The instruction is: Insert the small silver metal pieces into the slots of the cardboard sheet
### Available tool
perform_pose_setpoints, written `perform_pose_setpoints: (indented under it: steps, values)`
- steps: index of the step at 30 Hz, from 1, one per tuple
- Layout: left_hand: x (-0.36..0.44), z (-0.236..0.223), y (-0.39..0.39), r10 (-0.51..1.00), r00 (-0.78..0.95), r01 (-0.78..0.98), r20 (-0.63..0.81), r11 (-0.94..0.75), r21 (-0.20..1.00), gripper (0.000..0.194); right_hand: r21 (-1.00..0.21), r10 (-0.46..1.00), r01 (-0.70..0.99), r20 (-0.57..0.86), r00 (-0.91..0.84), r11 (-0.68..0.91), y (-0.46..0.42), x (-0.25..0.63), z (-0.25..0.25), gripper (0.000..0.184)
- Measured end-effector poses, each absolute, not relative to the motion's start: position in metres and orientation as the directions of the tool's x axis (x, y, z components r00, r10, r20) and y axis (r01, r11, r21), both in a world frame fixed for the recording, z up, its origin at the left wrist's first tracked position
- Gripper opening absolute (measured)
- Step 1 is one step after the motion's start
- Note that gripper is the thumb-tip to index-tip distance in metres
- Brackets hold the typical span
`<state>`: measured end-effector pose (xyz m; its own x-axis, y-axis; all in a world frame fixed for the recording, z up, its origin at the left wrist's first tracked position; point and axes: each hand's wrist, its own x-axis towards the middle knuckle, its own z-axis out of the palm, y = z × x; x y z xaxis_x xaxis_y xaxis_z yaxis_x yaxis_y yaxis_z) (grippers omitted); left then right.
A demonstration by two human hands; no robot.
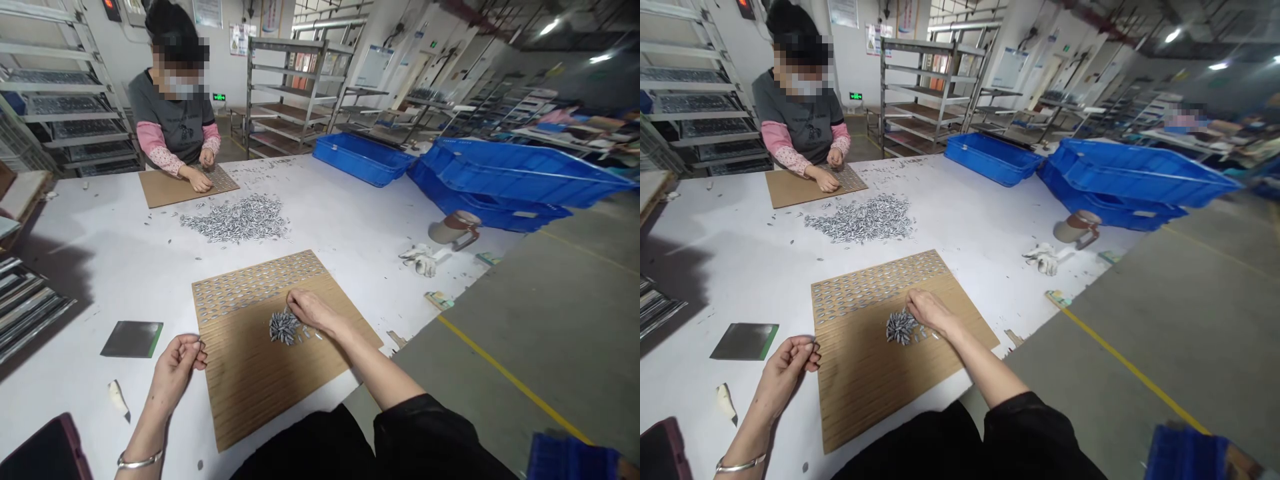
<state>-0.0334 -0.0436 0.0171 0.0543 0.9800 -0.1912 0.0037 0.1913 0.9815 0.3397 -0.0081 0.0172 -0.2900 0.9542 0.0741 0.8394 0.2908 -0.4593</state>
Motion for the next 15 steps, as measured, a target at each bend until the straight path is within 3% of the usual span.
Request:
perform_pose_setpoints:
  steps: [5, 15]
  values:
    - [-0.035, 0.015, -0.043, 0.980, 0.069, 0.008, -0.185, 0.185, 0.983, 0.047, -0.552, 0.975, 0.807, 0.185, -0.127, 0.210, 0.008, 0.342, 0.015, 0.016]
    - [-0.037, 0.009, -0.042, 0.976, 0.065, -0.007, -0.208, 0.209, 0.978, 0.049, -0.777, 0.991, 0.628, 0.052, 0.122, -0.036, 0.032, 0.331, -0.012, 0.010]
